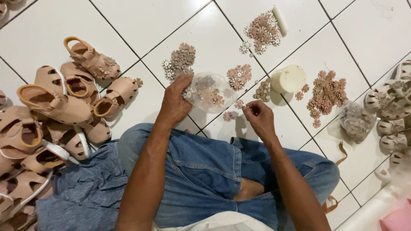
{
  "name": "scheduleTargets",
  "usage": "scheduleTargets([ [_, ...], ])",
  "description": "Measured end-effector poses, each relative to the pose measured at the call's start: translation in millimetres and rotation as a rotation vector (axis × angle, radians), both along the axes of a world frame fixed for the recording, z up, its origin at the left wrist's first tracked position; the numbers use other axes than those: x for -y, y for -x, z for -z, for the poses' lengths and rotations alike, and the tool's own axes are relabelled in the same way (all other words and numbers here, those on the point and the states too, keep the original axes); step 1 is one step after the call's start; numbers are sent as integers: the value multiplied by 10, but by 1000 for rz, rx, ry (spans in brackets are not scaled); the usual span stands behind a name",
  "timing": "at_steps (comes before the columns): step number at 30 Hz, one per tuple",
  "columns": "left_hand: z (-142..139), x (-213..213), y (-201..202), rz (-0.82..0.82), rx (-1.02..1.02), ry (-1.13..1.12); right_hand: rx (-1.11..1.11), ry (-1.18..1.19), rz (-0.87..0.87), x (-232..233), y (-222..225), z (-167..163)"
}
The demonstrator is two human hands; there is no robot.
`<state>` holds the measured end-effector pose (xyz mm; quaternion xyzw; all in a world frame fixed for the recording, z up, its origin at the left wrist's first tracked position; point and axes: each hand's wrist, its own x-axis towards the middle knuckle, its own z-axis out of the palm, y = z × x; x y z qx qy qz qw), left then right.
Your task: The person sits on the floor and assembles small flower-shaped shoe decorations. They open a plastic bag, pour out the pieces, and use a small container of adhesive to attach the center part to the flower base. The person handles the pieces one at a time, pressing them together to form the final decorative element.
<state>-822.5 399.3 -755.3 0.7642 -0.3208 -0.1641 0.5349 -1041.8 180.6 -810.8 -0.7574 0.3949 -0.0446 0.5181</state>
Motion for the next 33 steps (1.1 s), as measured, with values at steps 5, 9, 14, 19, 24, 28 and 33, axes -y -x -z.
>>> scheduleTargets([
  [5,-13,11,7,6,-114,-47,175,-550,219,209,-161,-91],
  [9,-21,12,2,13,-72,-37,216,-689,319,218,-132,-132],
  [14,-25,15,14,22,-131,-51,395,-567,312,259,-254,-225],
  [19,-42,-8,8,6,-50,-19,147,27,175,311,-579,-277],
  [24,-1,8,-14,9,-42,3,176,39,143,329,-638,-257],
  [28,32,-2,-3,-1,-22,9,216,7,133,312,-652,-201],
  [33,13,10,-29,12,-70,-39,151,161,108,264,-790,-212],
])
